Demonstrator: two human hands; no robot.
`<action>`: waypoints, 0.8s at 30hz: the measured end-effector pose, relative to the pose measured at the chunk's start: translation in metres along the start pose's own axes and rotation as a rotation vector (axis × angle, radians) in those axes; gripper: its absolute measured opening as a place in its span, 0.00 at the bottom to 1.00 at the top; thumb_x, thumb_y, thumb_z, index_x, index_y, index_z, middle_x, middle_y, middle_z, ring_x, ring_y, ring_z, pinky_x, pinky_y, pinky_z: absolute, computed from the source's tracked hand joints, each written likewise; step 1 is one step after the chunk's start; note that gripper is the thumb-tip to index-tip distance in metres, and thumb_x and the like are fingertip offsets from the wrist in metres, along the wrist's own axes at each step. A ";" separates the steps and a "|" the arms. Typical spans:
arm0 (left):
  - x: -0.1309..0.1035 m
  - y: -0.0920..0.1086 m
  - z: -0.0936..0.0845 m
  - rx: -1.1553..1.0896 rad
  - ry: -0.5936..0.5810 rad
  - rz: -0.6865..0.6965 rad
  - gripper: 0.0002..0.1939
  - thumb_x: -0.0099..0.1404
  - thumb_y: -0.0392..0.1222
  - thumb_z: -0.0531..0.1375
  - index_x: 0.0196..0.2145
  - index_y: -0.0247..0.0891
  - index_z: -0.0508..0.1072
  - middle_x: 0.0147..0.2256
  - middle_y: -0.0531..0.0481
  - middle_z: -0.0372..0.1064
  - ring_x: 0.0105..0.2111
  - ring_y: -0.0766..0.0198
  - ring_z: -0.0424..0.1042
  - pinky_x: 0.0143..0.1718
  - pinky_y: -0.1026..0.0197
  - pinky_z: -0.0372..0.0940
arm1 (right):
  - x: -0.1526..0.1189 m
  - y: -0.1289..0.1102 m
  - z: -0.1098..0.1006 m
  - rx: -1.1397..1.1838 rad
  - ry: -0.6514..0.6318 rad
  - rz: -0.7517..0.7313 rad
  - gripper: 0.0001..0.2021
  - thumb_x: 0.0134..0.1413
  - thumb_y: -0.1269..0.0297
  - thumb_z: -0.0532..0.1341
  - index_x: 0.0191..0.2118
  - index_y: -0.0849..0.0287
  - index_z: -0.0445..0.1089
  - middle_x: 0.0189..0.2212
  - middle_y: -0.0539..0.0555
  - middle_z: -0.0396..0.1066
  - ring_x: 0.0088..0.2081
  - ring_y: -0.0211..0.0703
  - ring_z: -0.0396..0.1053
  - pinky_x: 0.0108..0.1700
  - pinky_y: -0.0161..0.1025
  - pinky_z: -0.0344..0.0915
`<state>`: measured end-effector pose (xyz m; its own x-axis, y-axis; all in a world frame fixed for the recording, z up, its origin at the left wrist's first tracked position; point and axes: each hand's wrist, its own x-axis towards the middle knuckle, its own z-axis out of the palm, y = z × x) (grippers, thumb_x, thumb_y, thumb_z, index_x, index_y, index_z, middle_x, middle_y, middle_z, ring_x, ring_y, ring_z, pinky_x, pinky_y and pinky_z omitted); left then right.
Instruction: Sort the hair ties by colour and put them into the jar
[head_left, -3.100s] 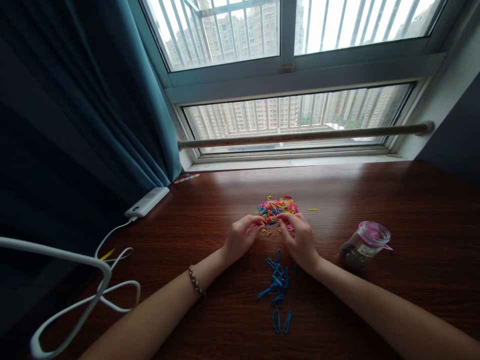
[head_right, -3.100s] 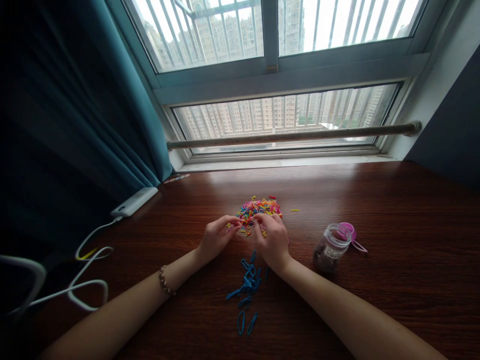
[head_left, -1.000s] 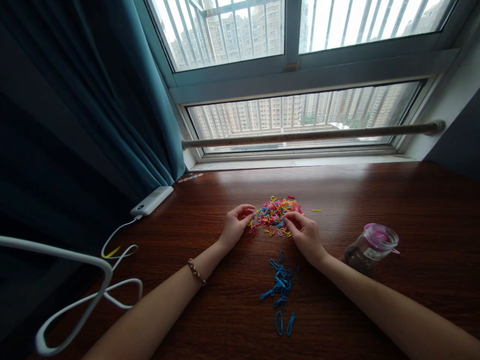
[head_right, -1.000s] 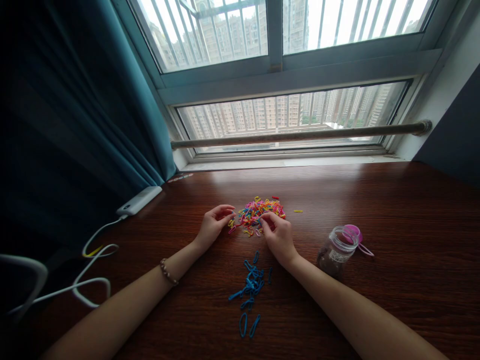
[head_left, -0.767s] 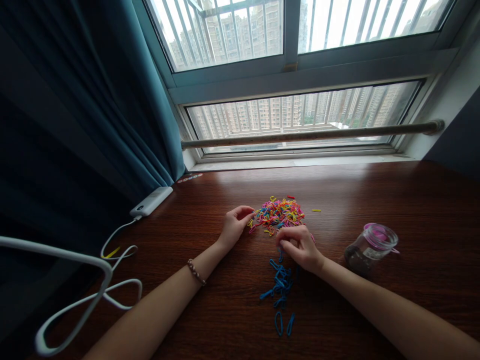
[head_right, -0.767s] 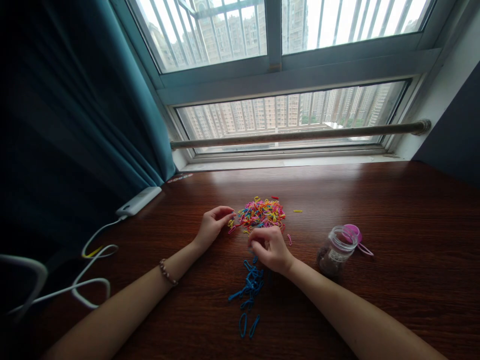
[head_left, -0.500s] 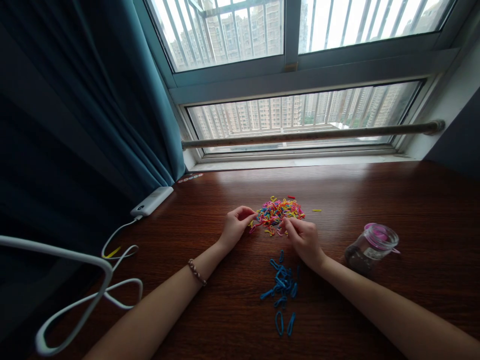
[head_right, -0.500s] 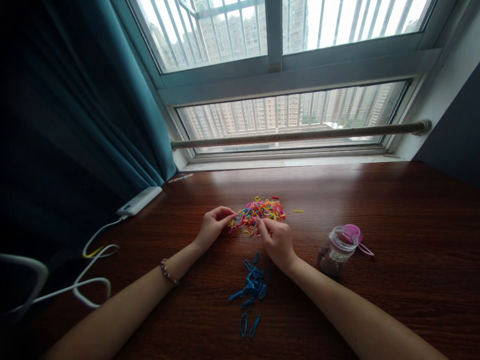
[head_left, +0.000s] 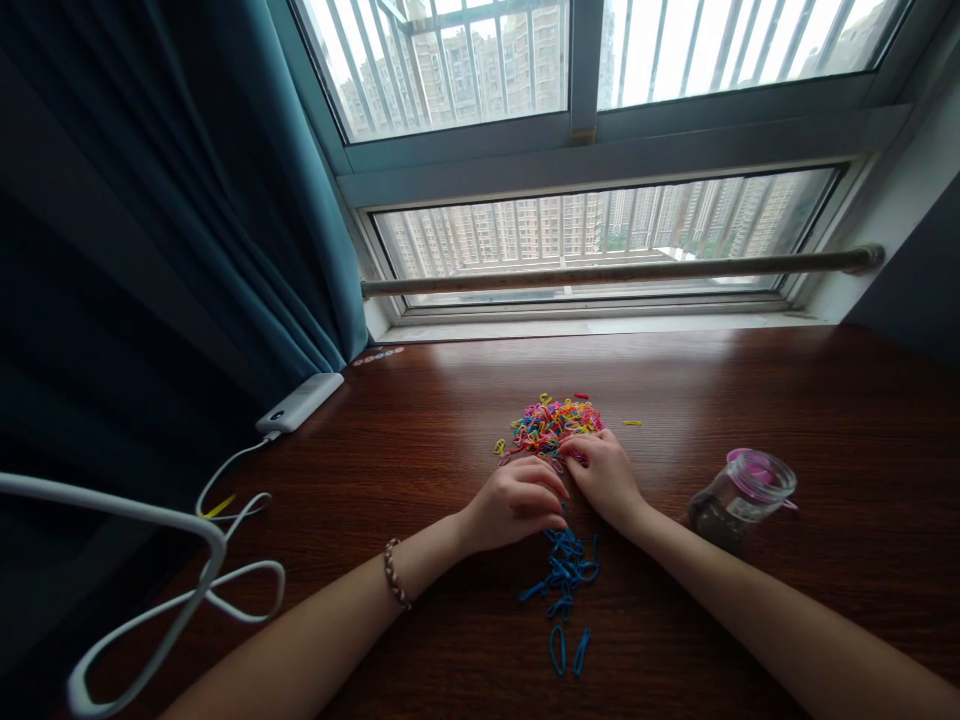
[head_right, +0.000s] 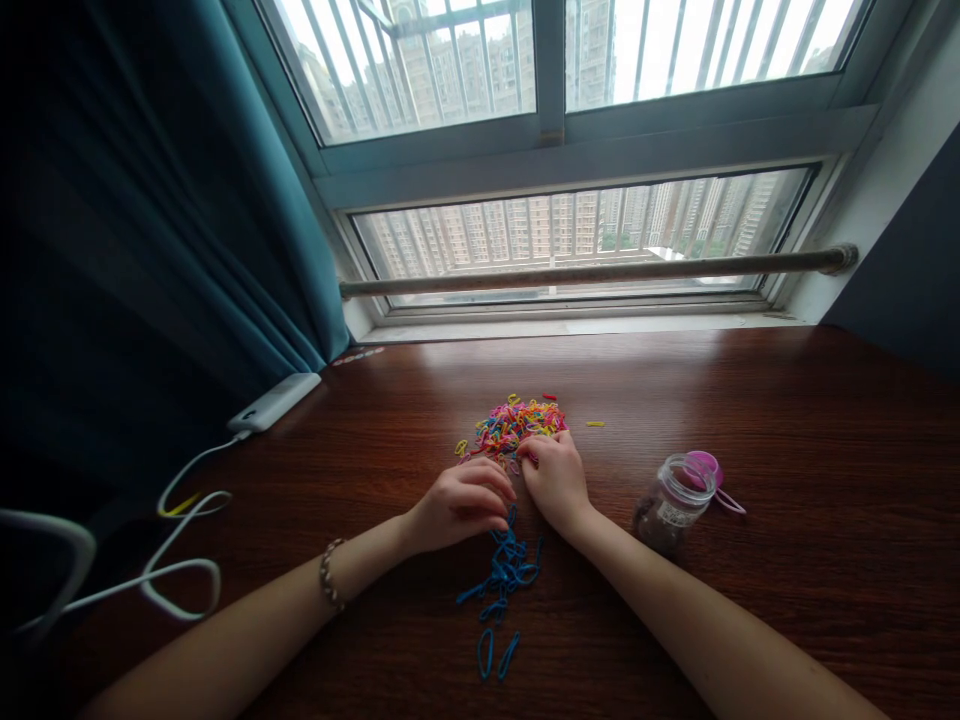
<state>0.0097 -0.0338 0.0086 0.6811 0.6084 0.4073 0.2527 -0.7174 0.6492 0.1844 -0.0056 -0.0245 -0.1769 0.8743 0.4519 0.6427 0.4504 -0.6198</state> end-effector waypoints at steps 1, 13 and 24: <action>0.000 0.002 0.001 0.017 -0.048 0.033 0.06 0.55 0.44 0.60 0.27 0.39 0.74 0.33 0.44 0.72 0.38 0.59 0.68 0.44 0.55 0.62 | 0.000 0.000 0.000 0.001 0.003 -0.011 0.10 0.48 0.71 0.55 0.29 0.54 0.74 0.31 0.51 0.73 0.37 0.44 0.63 0.42 0.42 0.58; -0.001 -0.008 -0.010 0.251 0.182 -0.031 0.09 0.61 0.38 0.53 0.31 0.39 0.74 0.34 0.46 0.72 0.42 0.60 0.66 0.48 0.55 0.59 | 0.002 0.003 0.004 0.007 0.067 0.002 0.12 0.49 0.72 0.53 0.34 0.58 0.74 0.36 0.55 0.73 0.40 0.46 0.64 0.45 0.44 0.59; -0.005 -0.069 -0.024 0.109 0.642 -0.556 0.13 0.58 0.45 0.54 0.31 0.34 0.74 0.31 0.45 0.73 0.32 0.60 0.71 0.36 0.60 0.64 | 0.000 0.002 0.005 0.063 0.073 -0.026 0.12 0.49 0.72 0.53 0.34 0.57 0.74 0.36 0.54 0.73 0.41 0.47 0.63 0.47 0.45 0.59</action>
<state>-0.0283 0.0211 -0.0229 -0.0741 0.9324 0.3538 0.5216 -0.2662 0.8106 0.1821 -0.0034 -0.0288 -0.1366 0.8478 0.5124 0.5900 0.4852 -0.6454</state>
